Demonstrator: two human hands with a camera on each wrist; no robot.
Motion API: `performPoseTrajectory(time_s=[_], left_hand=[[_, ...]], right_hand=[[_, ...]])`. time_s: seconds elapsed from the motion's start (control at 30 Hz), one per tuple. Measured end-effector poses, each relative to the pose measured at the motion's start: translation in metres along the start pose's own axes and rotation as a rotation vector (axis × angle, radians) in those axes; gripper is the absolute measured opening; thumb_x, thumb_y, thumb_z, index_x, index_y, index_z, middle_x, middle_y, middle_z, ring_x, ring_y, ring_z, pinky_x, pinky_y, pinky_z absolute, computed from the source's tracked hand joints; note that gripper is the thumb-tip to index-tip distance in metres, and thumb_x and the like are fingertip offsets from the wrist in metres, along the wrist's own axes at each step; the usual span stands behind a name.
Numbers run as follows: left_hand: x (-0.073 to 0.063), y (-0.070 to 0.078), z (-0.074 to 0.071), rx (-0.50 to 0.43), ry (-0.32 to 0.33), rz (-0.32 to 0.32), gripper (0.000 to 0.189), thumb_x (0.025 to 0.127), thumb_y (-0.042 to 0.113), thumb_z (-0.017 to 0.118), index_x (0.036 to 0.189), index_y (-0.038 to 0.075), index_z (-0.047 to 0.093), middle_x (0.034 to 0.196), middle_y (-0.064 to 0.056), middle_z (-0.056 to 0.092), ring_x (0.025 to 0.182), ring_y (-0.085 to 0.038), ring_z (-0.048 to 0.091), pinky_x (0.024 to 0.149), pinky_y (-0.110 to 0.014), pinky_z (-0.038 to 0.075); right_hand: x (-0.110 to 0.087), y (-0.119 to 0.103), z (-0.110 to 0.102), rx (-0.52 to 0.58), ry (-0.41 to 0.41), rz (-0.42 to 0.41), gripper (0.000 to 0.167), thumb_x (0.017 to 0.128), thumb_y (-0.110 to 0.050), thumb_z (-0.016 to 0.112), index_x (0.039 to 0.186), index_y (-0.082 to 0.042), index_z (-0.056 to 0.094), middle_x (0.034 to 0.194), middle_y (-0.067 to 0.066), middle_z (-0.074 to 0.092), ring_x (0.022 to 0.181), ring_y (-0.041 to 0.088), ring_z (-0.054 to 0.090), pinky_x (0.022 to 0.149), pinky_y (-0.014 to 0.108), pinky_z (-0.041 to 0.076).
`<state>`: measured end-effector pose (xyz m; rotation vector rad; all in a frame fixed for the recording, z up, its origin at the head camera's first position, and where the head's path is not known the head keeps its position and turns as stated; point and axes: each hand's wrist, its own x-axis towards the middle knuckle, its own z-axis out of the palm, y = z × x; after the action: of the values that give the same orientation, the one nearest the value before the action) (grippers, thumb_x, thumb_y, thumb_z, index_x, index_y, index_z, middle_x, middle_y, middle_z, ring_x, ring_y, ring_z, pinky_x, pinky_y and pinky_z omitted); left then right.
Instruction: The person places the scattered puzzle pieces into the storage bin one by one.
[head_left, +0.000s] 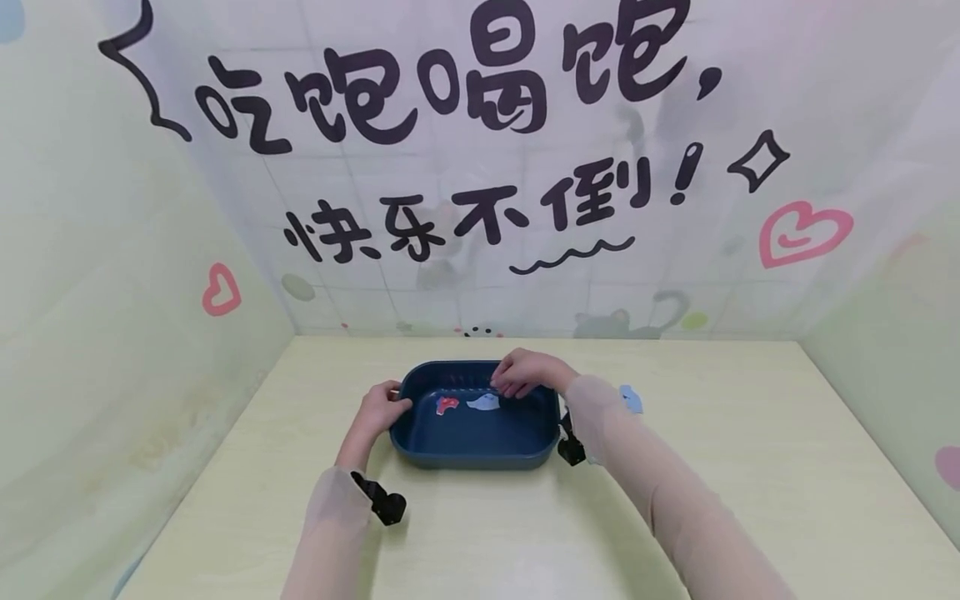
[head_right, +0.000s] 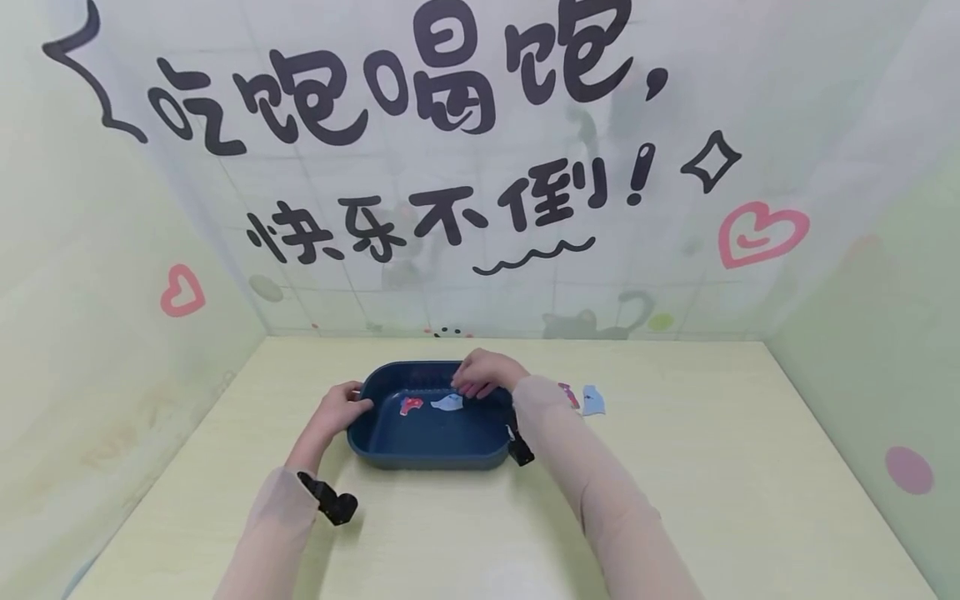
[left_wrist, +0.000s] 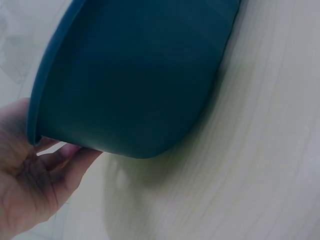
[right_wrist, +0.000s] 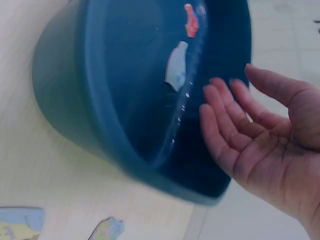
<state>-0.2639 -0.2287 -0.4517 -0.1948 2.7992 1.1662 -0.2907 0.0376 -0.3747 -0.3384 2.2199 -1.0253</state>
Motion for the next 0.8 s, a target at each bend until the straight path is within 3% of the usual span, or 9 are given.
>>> performPoseTrajectory(time_s=[0.1, 0.23, 0.53, 0.63, 0.8], left_hand=[[0.001, 0.001, -0.001, -0.007, -0.002, -0.002, 0.039, 0.086, 0.012, 0.055, 0.121, -0.006, 0.051, 0.107, -0.025, 0.056, 0.09, -0.03, 0.058, 0.068, -0.035, 0.052], [0.001, 0.001, -0.001, -0.01, -0.005, -0.003, 0.039, 0.086, 0.012, 0.055, 0.121, -0.006, 0.051, 0.107, -0.025, 0.056, 0.089, -0.03, 0.058, 0.066, -0.035, 0.052], [0.0, 0.001, -0.001, 0.002, -0.006, -0.006, 0.04, 0.086, 0.012, 0.055, 0.121, -0.007, 0.05, 0.109, -0.026, 0.055, 0.093, -0.032, 0.057, 0.071, -0.037, 0.052], [-0.001, 0.002, -0.001, 0.002, -0.005, -0.006, 0.04, 0.086, 0.012, 0.055, 0.121, -0.007, 0.05, 0.109, -0.026, 0.055, 0.094, -0.032, 0.057, 0.073, -0.038, 0.051], [-0.001, 0.004, -0.001, 0.003, -0.003, 0.0, 0.039, 0.086, 0.012, 0.055, 0.12, -0.008, 0.051, 0.108, -0.026, 0.056, 0.093, -0.031, 0.056, 0.075, -0.039, 0.051]], right_hand=[[-0.005, 0.006, -0.01, 0.033, -0.009, -0.042, 0.033, 0.093, -0.011, 0.047, 0.12, 0.006, 0.055, 0.118, 0.023, 0.06, 0.106, 0.031, 0.06, 0.09, 0.038, 0.049], [0.004, 0.027, -0.021, 0.059, 0.038, -0.083, 0.03, 0.091, -0.012, 0.05, 0.115, 0.005, 0.058, 0.108, 0.019, 0.064, 0.091, 0.022, 0.064, 0.079, 0.034, 0.053], [-0.007, 0.05, -0.041, 0.162, 0.136, -0.055, 0.035, 0.092, -0.017, 0.052, 0.118, 0.006, 0.053, 0.108, 0.02, 0.063, 0.087, 0.019, 0.062, 0.081, 0.033, 0.052], [-0.015, 0.058, -0.046, 0.154, 0.151, -0.058, 0.036, 0.093, -0.019, 0.05, 0.118, 0.006, 0.052, 0.109, 0.02, 0.063, 0.089, 0.02, 0.063, 0.087, 0.038, 0.051], [-0.023, 0.08, -0.053, 0.153, 0.172, -0.063, 0.037, 0.093, -0.02, 0.05, 0.119, 0.006, 0.051, 0.114, 0.024, 0.06, 0.105, 0.034, 0.058, 0.088, 0.04, 0.05]])
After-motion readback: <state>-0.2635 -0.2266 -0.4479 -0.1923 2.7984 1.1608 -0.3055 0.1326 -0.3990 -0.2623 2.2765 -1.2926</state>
